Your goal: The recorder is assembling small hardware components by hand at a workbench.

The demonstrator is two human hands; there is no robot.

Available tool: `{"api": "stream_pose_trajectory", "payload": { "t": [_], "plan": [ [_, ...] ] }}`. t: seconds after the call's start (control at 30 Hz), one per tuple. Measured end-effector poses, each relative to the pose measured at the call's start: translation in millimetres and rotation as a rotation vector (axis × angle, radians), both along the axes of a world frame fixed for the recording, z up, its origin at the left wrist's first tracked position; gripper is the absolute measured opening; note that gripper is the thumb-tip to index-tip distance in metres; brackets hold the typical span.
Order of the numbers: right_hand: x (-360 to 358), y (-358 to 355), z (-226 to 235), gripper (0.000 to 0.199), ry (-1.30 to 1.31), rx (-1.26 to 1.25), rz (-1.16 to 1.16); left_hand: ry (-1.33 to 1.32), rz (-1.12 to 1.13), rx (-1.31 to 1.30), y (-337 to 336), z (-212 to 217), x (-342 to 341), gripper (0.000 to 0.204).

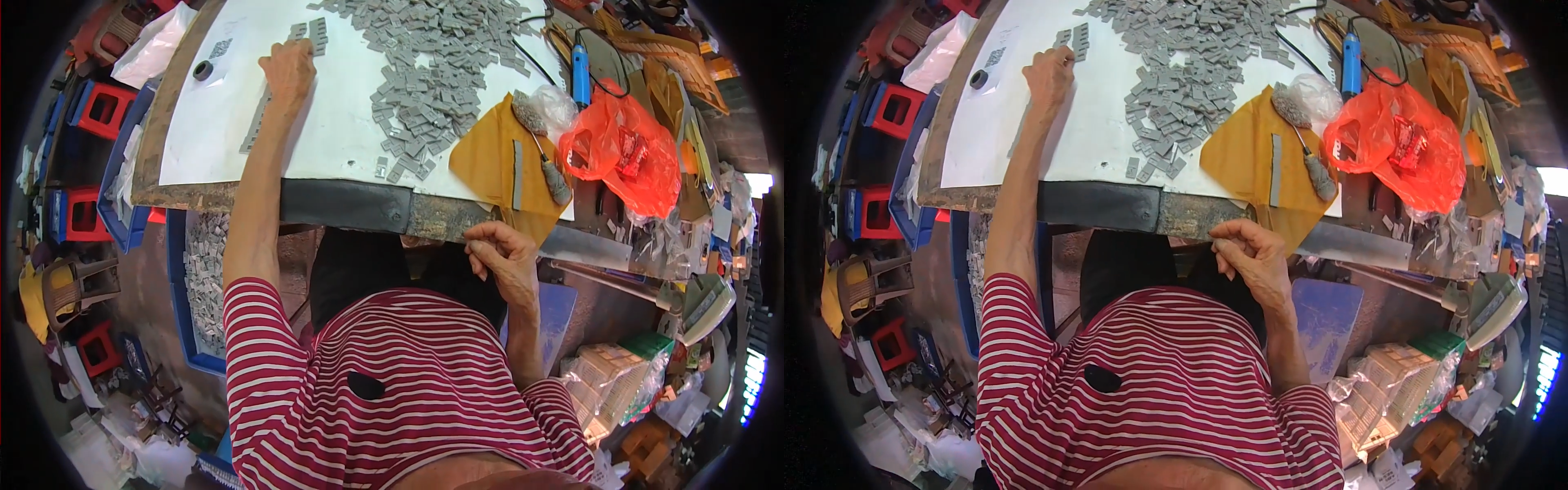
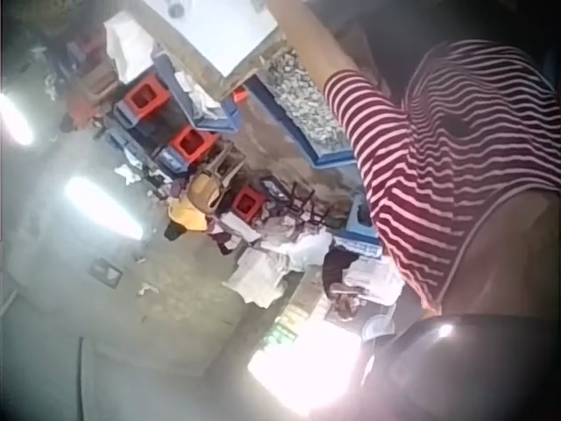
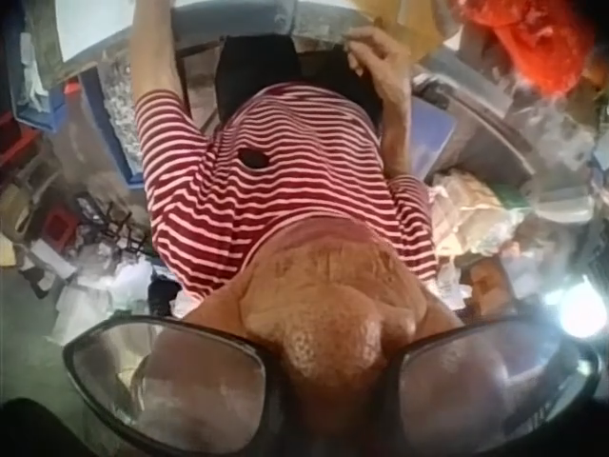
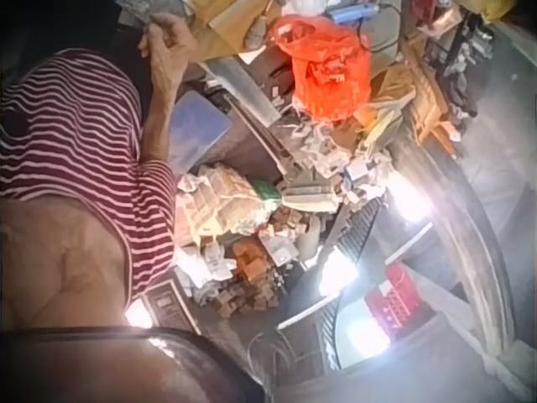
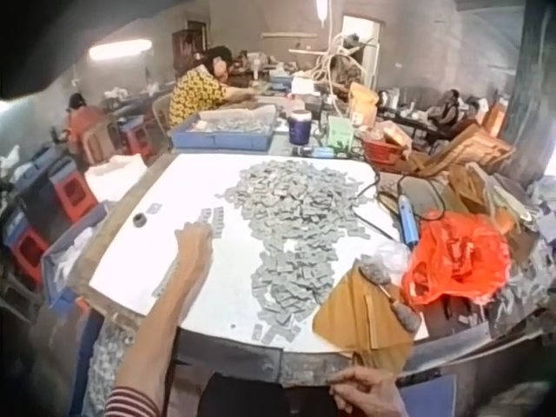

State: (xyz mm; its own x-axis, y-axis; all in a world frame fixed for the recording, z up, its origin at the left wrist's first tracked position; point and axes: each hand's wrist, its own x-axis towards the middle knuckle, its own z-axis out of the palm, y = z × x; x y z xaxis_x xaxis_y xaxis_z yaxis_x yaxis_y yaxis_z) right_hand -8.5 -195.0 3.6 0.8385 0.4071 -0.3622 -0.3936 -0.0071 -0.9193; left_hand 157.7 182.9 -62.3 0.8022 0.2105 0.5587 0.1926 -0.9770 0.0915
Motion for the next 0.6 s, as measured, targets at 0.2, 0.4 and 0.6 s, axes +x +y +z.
{"api": "stream_pose_trajectory", "payload": {
  "t": [0.2, 0.4, 0.6],
  "plan": [
    [-1.2, 0.6, -3.5, 0.015, -0.015, 0.002, -0.004, -0.164, -0.248, -0.162, -24.7, 10.0, -17.9, 0.008],
    [-0.4, 1.4, -5.4, 0.015, -0.050, -0.018, 0.014, 0.082, -0.460, -0.564, -79.6, 16.6, -38.2, 0.017],
    [-3.5, -2.3, -1.7, 0.014, -0.088, -0.046, 0.023, 0.184, -0.385, -0.581, -91.5, 6.7, -22.7, 0.022]
  ]
}}
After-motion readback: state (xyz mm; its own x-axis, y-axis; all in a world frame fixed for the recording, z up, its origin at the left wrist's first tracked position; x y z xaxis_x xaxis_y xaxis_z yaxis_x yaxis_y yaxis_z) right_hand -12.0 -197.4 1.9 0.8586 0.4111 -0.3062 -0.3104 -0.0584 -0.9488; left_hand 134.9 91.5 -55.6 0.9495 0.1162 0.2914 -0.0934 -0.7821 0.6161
